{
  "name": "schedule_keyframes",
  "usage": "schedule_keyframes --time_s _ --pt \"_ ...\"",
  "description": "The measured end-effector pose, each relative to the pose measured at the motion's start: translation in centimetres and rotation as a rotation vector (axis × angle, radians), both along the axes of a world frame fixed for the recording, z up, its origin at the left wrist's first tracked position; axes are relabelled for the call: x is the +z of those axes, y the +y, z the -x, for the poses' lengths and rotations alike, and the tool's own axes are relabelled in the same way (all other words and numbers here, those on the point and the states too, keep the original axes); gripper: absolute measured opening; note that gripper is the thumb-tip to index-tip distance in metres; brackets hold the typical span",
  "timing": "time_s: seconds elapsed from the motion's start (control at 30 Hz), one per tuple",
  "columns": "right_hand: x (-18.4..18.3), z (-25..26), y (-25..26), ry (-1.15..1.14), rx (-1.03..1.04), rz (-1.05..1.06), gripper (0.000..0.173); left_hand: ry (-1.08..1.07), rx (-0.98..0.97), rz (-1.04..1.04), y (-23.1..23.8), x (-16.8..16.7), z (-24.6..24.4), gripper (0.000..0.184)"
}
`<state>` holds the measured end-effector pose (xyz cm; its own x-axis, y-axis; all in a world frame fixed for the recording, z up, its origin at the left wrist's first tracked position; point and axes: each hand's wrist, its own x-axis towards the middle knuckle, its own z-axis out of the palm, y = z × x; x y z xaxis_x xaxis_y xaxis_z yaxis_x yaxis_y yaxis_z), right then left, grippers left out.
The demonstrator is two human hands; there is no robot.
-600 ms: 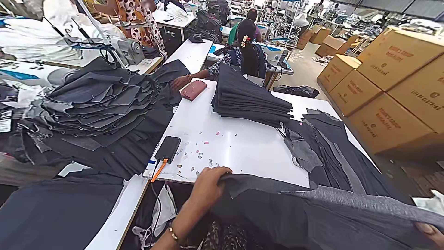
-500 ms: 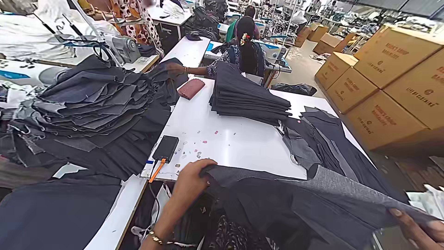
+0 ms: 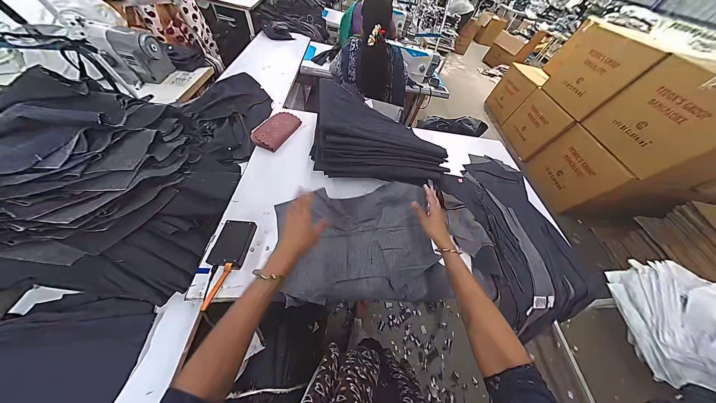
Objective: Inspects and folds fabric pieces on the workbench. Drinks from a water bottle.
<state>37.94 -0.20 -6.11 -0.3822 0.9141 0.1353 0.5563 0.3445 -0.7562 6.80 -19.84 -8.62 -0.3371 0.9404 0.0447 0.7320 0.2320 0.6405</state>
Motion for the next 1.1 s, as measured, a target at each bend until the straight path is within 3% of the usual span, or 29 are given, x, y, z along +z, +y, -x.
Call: schedule_keyframes --time_s 0.07,0.13,0.2,0.27,0.3,0.37,0.4,0.47,0.53,0.67,0.77,0.87,0.97,1.03,1.1 --pt "-2.5 1.3 -5.1 -0.169 0.177 0.03 0.099 0.055 -0.283 0.142 -3.1 -3.0 -6.0 0.113" --pt "-5.8 1.3 -11.9 -0.367 0.368 0.011 0.113 0.151 -0.392 0.196 -6.8 -6.7 -10.2 0.112" --pt "-7.7 0.2 -17.0 -0.607 0.528 -0.038 0.102 0.383 -0.277 0.0 -9.2 -9.9 -12.6 0.099" --pt "-8.2 -0.8 -18.0 -0.563 0.476 -0.116 0.081 0.484 -0.174 -0.024 -9.6 -10.0 -13.2 0.093" --pt "-6.8 -1.2 -17.2 -0.577 0.46 -0.015 0.067 0.462 -0.17 0.075 -9.4 -8.8 -13.3 0.086" --pt "-3.0 -1.0 -13.9 -0.662 0.431 0.197 0.035 0.242 -0.26 0.509 -7.2 -3.7 -12.2 0.066" --pt "-1.1 -0.6 -11.7 -0.727 0.425 0.272 0.031 0.158 -0.276 0.644 -5.3 -1.6 -11.1 0.055" --pt "0.9 0.8 -6.9 -0.794 0.397 0.262 0.032 0.124 -0.222 0.689 -1.0 0.7 -8.4 0.038" --pt "0.8 2.6 -2.3 -0.836 0.367 0.2 0.031 0.131 -0.162 0.702 3.6 1.5 -5.1 0.032" --pt "-4.3 4.4 2.8 -0.74 0.4 0.168 0.037 0.078 -0.042 0.776 9.9 0.2 0.3 0.034" --pt "-8.4 3.6 3.6 -0.468 0.388 -0.044 0.024 -0.03 0.068 0.698 10.6 -0.9 2.5 0.034" --pt "-10.0 3.9 4.7 -0.384 0.364 -0.241 0.019 0.056 0.218 0.338 8.9 -3.3 0.5 0.027" --pt "-10.7 4.5 5.2 -0.376 0.259 -0.347 0.027 0.183 0.053 -0.051 4.4 -6.2 -5.0 0.037" --pt "-10.0 4.8 4.9 -0.428 0.184 -0.265 0.033 0.172 -0.137 -0.12 0.1 -7.7 -8.5 0.044" --pt "-9.6 5.3 5.1 -0.46 0.125 -0.206 0.034 0.25 -0.146 -0.07 -2.6 -9.2 -8.2 0.051"
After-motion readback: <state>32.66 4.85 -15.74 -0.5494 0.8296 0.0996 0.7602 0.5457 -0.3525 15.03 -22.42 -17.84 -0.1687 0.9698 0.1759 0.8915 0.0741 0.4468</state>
